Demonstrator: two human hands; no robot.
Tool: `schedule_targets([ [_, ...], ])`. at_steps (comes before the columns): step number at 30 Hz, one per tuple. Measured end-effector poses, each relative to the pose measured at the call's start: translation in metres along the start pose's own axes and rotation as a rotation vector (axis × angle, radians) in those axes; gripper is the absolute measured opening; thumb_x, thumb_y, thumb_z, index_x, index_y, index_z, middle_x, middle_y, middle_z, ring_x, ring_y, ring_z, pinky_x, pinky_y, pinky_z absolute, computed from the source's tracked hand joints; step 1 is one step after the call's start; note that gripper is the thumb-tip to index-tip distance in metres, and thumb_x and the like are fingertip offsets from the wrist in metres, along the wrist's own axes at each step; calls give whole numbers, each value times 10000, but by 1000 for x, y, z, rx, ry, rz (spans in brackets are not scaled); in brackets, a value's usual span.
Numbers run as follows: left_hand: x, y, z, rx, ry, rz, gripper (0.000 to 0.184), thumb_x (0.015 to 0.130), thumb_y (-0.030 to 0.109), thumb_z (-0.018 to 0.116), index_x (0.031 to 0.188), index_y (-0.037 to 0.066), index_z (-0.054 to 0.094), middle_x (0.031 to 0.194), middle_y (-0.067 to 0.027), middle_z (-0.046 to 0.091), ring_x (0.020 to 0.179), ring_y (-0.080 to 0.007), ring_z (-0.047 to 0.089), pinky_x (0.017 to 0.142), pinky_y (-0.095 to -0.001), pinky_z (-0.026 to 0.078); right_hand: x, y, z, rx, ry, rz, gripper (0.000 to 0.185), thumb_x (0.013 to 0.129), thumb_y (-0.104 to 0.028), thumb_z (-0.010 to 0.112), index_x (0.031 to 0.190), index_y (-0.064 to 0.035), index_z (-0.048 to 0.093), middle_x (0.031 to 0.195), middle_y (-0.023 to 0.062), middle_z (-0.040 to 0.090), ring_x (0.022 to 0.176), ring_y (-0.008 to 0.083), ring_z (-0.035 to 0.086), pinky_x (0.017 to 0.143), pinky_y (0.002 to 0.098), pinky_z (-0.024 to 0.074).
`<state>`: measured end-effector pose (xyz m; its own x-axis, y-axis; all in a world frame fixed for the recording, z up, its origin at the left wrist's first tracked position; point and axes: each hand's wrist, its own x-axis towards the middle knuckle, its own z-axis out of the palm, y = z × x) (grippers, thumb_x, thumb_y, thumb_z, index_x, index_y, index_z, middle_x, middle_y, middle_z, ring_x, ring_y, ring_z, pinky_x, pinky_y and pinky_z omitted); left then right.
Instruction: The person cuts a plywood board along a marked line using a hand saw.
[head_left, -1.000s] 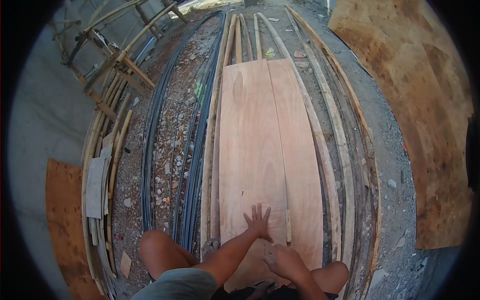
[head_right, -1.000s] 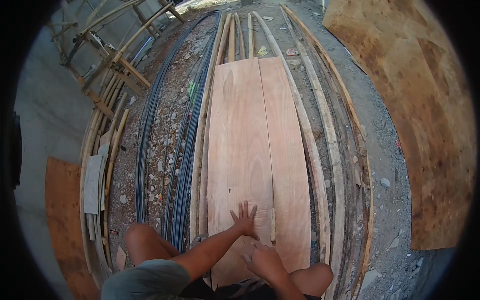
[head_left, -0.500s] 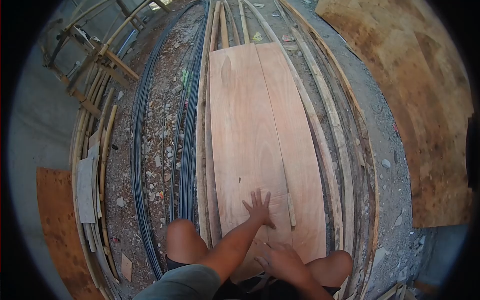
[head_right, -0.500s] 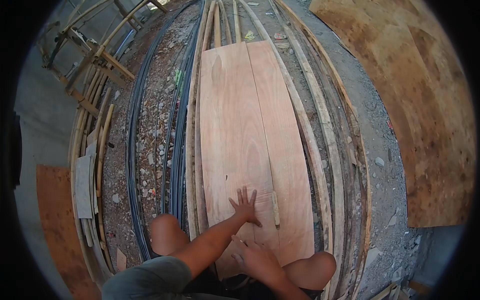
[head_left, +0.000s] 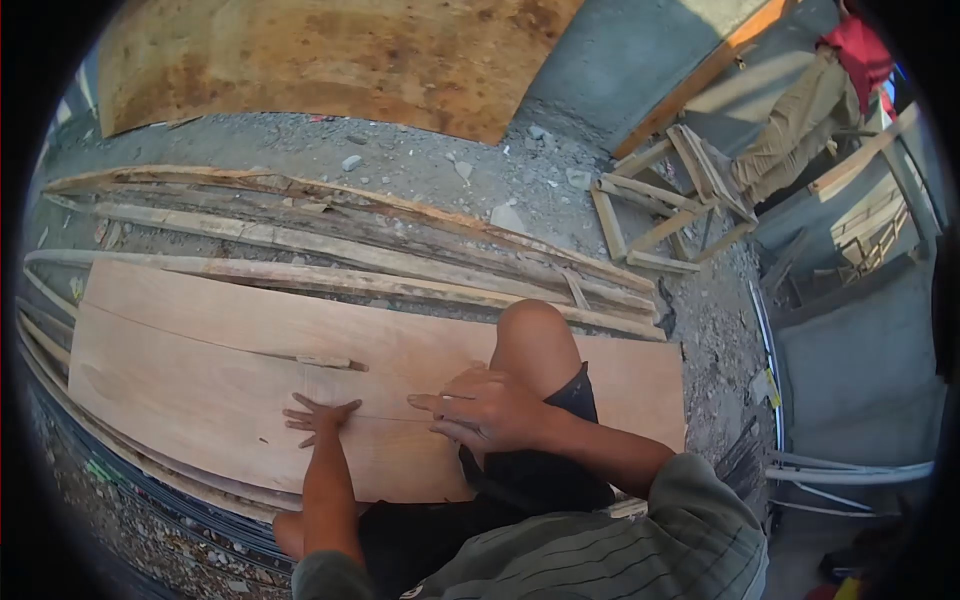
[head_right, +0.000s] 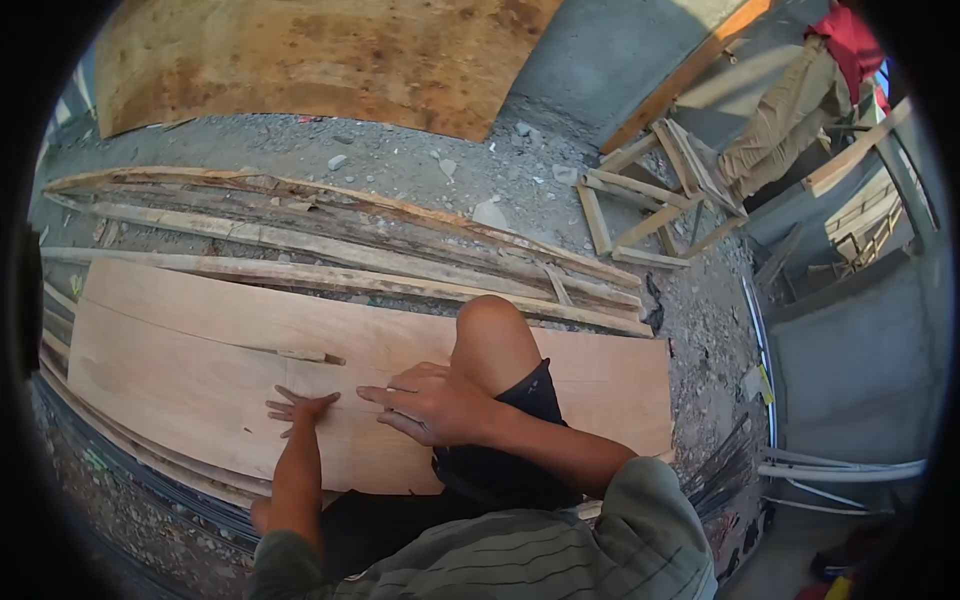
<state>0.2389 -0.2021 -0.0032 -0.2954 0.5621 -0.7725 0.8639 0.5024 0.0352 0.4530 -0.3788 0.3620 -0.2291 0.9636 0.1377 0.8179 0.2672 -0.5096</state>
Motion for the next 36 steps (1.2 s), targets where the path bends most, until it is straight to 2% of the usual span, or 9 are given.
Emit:
schedule_targets([
  [3,-12,0,2,4,31,25,1714,549,703,963,1650,308,-290,1716,-179,-347,1589,-432,-280,1117,-885,22,-87,-9,-42,-206,391,108,421,881,-164,817,1280,-59,733,977,106,723,910,294,706,811,404,576],
  [5,-4,-11,10,29,47,64,1709,555,706,960,1649,308,-291,1715,-178,-349,1588,-435,-279,1106,-894,21,-147,-17,-49,-309,554,285,420,849,-133,833,1247,-28,747,1031,128,723,939,307,710,823,399,582],
  [7,7,-13,18,-1,98,85,1708,562,713,956,1653,279,-284,1685,-231,-376,1576,-495,-263,1230,-759,4,-196,-40,-43,-376,637,435,471,834,-126,840,1279,-20,729,1092,152,707,980,318,706,859,402,577],
  [8,13,-15,21,-18,111,92,1708,560,715,955,1654,279,-283,1686,-232,-375,1576,-496,-263,1227,-762,5,-216,-51,-39,-426,702,550,522,819,-119,847,1312,-12,711,1153,177,692,1021,329,702,896,405,573],
  [9,13,-13,23,-32,94,109,1709,558,717,955,1654,279,-282,1686,-233,-373,1576,-496,-263,1224,-765,5,-236,-62,-32,-432,706,566,522,819,-119,847,1312,-12,711,1153,177,692,1021,329,702,896,405,573],
  [12,22,-14,26,-74,39,152,1711,553,722,953,1655,279,-279,1688,-235,-368,1575,-498,-263,1216,-776,5,-270,-97,6,-307,686,794,664,818,-202,863,1413,-5,642,1338,238,608,1175,379,651,1012,436,533],
  [15,24,-13,30,-94,11,189,1714,548,727,952,1656,280,-276,1690,-238,-362,1575,-499,-264,1207,-786,6,-280,-116,29,-261,772,814,835,845,-392,851,1520,-11,542,1485,285,507,1345,452,536,1121,494,454],
  [23,25,-9,35,-86,-4,200,1720,535,741,948,1660,280,-269,1695,-244,-348,1574,-503,-264,1184,-813,7,-270,-101,28,-248,602,811,796,826,-387,871,1496,-62,589,1483,252,535,1330,424,558,1091,484,483],
  [36,29,-9,34,-80,49,111,1731,513,765,941,1665,280,-257,1703,-255,-325,1572,-509,-266,1147,-857,10,-254,-40,16,-264,537,841,860,834,-356,872,1540,-17,516,1501,295,493,1358,451,517,1121,520,441],
])
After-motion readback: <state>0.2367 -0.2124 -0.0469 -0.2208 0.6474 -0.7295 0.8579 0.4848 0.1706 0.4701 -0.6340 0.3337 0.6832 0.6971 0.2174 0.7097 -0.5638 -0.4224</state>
